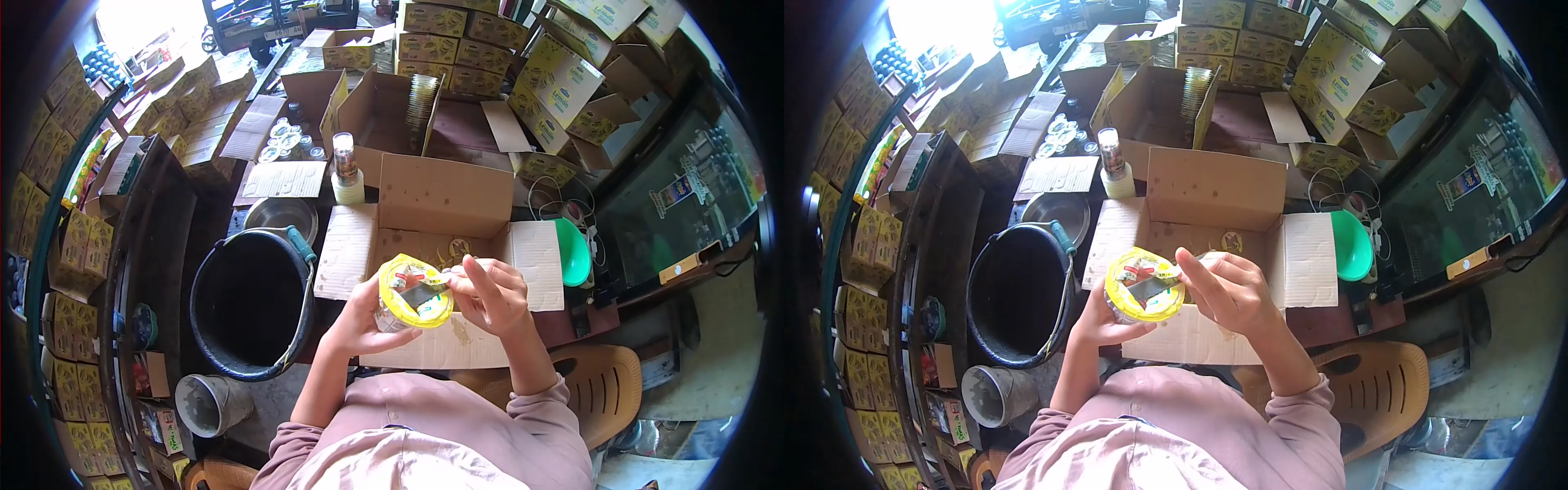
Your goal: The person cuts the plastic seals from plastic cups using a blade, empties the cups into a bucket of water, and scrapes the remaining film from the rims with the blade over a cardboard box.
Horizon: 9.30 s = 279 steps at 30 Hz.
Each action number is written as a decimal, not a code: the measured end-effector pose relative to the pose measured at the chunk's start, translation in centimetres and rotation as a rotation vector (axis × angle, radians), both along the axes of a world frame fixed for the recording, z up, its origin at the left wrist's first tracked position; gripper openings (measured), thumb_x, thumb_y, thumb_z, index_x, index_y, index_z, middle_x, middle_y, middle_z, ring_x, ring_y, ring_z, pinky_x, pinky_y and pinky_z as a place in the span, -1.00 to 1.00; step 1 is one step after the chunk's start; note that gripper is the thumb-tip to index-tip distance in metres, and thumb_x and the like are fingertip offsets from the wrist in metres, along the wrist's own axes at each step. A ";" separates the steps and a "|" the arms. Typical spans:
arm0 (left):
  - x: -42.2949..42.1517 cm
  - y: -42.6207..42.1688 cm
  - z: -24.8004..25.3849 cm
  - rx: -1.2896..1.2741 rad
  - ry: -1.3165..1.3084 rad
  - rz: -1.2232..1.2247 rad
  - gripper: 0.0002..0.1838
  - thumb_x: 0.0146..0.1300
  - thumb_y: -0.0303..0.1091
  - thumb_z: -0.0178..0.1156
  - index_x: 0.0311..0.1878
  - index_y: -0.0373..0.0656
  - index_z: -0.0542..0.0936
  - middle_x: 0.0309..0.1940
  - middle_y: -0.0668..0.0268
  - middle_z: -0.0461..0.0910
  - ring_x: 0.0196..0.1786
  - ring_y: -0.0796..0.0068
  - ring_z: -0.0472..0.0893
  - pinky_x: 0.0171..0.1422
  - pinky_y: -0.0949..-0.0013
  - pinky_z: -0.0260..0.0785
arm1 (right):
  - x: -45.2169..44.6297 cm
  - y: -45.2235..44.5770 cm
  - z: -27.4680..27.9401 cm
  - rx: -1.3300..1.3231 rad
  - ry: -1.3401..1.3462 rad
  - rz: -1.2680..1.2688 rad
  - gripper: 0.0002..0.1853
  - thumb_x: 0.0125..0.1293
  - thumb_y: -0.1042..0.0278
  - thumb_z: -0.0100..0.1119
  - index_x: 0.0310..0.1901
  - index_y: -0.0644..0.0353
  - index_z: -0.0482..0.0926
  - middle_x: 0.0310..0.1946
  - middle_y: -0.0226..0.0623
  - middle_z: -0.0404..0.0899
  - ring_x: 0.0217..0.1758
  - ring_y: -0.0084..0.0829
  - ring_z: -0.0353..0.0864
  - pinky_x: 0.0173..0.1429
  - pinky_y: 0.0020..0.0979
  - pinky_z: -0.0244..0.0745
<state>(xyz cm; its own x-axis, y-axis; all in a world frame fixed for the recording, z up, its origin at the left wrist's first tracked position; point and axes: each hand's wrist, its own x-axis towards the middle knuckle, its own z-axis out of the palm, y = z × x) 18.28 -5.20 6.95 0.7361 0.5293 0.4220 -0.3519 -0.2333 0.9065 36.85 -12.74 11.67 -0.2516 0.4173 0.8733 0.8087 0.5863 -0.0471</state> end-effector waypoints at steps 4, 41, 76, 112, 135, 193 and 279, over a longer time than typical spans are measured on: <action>0.1 0.3 -0.4 0.005 -0.016 -0.056 -0.31 -0.14 -0.41 0.38 0.12 -0.36 0.33 -0.07 0.19 0.49 -0.01 0.45 0.48 0.15 0.42 0.27 | -0.1 0.3 0.0 0.015 0.008 -0.004 -0.41 -0.07 0.65 0.30 0.09 0.43 0.39 -0.62 -0.39 0.48 -0.61 -0.53 0.48 -0.46 -0.51 0.47; 0.5 2.3 -1.8 -0.305 0.102 -0.417 -0.44 -0.16 -0.30 0.41 -0.04 -0.28 0.47 -0.17 0.32 0.52 -0.08 0.56 0.46 0.13 0.44 0.26 | 0.9 0.8 0.0 -0.039 -0.065 0.033 -0.48 -0.16 0.71 0.28 -0.04 0.48 0.45 -0.57 -0.34 0.56 -0.57 -0.47 0.55 -0.46 -0.47 0.52; 1.7 1.2 -0.8 0.228 0.157 0.068 -0.28 -0.23 -0.40 0.36 0.08 -0.29 0.29 -0.04 0.11 0.43 -0.01 0.26 0.49 0.11 0.34 0.31 | 1.1 1.0 0.3 -0.017 -0.062 -0.048 -0.39 -0.08 0.60 0.31 0.11 0.41 0.39 -0.60 -0.41 0.50 -0.56 -0.56 0.50 -0.44 -0.53 0.47; 1.8 1.4 0.3 -0.473 0.125 -0.727 -0.57 -0.16 -0.44 0.32 -0.14 -0.28 0.48 -0.36 0.26 0.55 -0.32 0.55 0.53 -0.25 0.49 0.39 | 1.5 0.2 -0.1 -0.024 -0.096 0.042 -0.38 -0.09 0.49 0.29 0.10 0.42 0.39 -0.58 -0.43 0.50 -0.55 -0.60 0.51 -0.45 -0.54 0.47; 2.2 -0.8 -0.7 0.021 0.136 0.138 -0.25 -0.09 -0.39 0.29 0.21 -0.28 0.17 0.01 0.13 0.40 0.11 0.36 0.41 0.25 0.34 0.18 | 1.8 0.7 -0.8 -0.020 -0.099 -0.165 -0.41 -0.04 0.53 0.26 0.13 0.32 0.41 -0.70 -0.48 0.37 -0.63 -0.60 0.39 -0.43 -0.54 0.42; 5.1 2.3 -3.8 -0.954 -0.258 -1.264 -0.42 -0.17 -0.35 0.32 -0.08 -0.42 0.32 -0.52 0.15 0.45 -0.59 0.36 0.47 -0.52 0.39 0.36 | 3.7 1.9 -1.2 0.054 -0.093 -0.021 -0.65 -0.13 0.53 0.33 -0.21 0.21 0.56 -0.43 -0.38 0.61 -0.37 -0.50 0.60 -0.28 -0.46 0.53; -5.3 6.1 -7.2 -1.249 -1.240 0.197 -0.51 0.02 -0.31 0.19 0.04 -0.24 0.36 -0.04 0.15 0.47 0.02 0.25 0.47 0.07 0.15 0.37 | 0.2 -3.5 -8.3 -0.449 1.013 -0.270 -0.58 0.01 0.69 0.25 -0.04 0.27 0.46 -0.36 -0.32 0.55 -0.31 -0.57 0.53 -0.13 -0.54 0.46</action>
